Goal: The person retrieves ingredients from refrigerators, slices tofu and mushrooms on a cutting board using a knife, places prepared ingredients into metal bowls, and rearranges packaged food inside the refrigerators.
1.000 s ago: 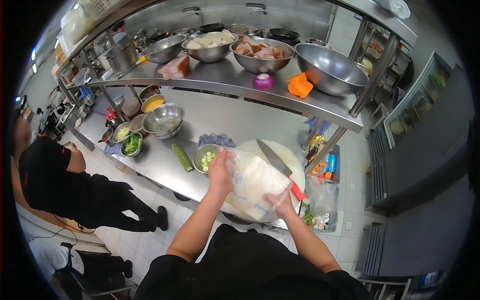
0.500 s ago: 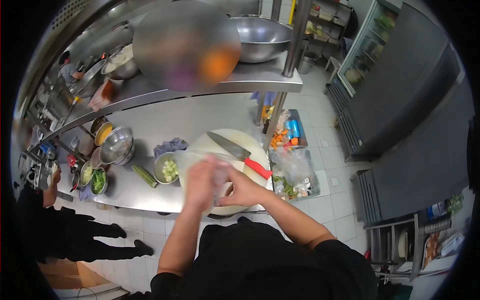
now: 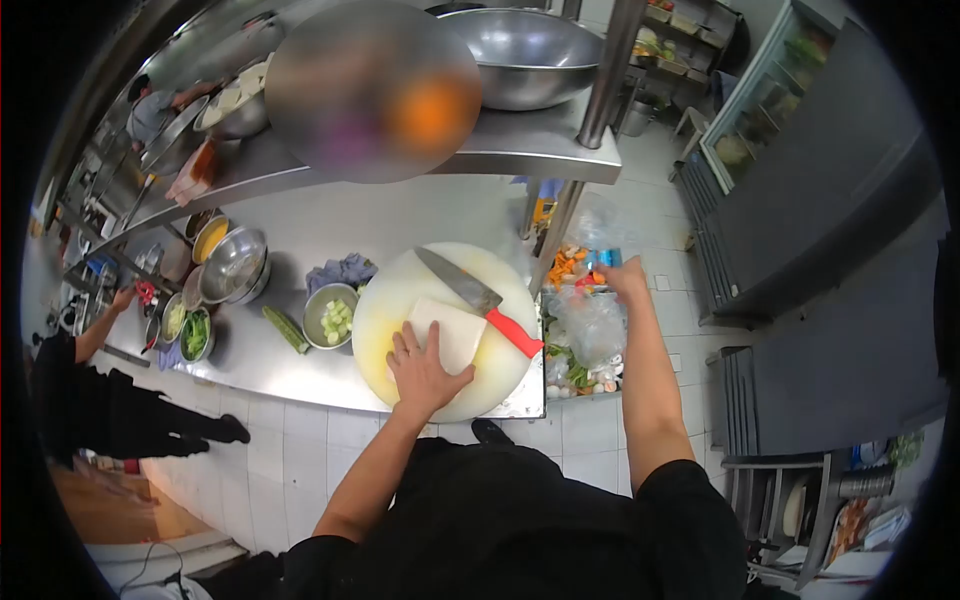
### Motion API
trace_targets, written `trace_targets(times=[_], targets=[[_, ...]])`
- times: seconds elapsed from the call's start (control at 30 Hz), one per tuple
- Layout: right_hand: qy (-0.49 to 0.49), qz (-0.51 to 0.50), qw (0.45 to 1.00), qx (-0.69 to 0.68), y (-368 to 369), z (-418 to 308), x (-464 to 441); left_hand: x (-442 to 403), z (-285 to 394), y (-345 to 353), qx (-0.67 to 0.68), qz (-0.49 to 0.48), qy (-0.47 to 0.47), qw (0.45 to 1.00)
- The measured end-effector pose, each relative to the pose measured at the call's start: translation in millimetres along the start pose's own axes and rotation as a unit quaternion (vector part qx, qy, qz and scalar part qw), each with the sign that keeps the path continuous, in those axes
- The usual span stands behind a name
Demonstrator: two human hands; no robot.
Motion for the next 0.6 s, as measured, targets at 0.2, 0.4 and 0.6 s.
trace_targets(times=[0.2, 0.4, 0.6], targets=[[-0.289, -0.49, 0.822, 0.007, -76.6, -98.5, 195.4, -13.5, -30.3, -16.3, 0.022, 0.011, 0.086, 0.996], [-0.358, -0.425, 0.813, 0.176, -48.6, -97.5, 241.1, -19.7, -49.8, -27.0, 0.12, -0.035, 0.074, 0.989], [-0.232, -0.579, 0.777, -0.082, -71.5, -69.4, 205.1, -10.7, -60.8, -22.2, 0.138, -0.019, 0.053, 0.989]])
Point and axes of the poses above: each hand's wrist, its own x-axis away from the middle knuckle, its own y-axis out of the palm, z = x × y, the point moved 6 cm from there along -x, towards the middle knuckle, and after that the axes turned 12 degrees about y, right-handed, at the moved point
